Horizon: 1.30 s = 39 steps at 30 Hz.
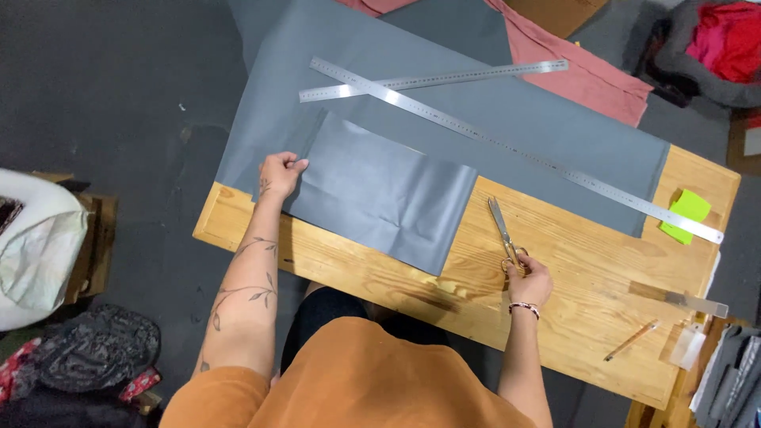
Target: The person measures and marks a large piece of gray fabric on a wooden table using a metal ruler and a pencil. They then use scissors to cut the fabric along the marked lines. After cutting, the person folds the fabric and uses the ruler to measure and mark additional lines on the folded piece.
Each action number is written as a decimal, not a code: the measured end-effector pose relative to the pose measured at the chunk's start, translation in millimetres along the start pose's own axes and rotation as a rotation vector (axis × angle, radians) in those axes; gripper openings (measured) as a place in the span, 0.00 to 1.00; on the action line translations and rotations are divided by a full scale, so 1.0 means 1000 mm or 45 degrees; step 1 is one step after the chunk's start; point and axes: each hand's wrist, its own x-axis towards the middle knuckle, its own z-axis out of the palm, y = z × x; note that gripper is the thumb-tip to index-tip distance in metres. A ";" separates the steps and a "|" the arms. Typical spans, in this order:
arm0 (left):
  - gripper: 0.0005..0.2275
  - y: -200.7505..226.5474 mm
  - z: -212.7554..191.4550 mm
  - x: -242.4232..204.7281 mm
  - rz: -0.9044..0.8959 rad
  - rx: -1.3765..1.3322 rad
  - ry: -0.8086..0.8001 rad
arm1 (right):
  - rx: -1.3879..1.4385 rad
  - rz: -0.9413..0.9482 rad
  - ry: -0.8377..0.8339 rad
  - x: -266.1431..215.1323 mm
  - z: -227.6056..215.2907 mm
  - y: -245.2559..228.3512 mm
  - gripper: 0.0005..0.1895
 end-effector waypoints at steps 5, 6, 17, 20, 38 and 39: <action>0.13 -0.003 -0.034 0.001 0.086 0.097 0.105 | -0.055 0.039 0.016 -0.009 -0.004 -0.026 0.15; 0.13 -0.008 -0.041 0.007 0.125 0.094 0.110 | -0.077 0.039 0.046 -0.013 -0.004 -0.035 0.12; 0.11 -0.017 -0.076 0.055 0.235 0.187 -0.234 | 0.262 -0.374 0.236 -0.110 0.021 -0.226 0.08; 0.10 0.005 -0.098 0.041 0.295 0.227 -0.292 | 0.256 -0.485 0.230 -0.133 0.038 -0.263 0.09; 0.21 0.010 -0.139 0.021 0.789 0.266 -0.430 | 0.223 -1.190 0.106 -0.218 0.131 -0.380 0.14; 0.25 0.015 -0.145 0.012 0.883 0.219 -0.431 | 0.225 -1.252 0.116 -0.223 0.139 -0.384 0.14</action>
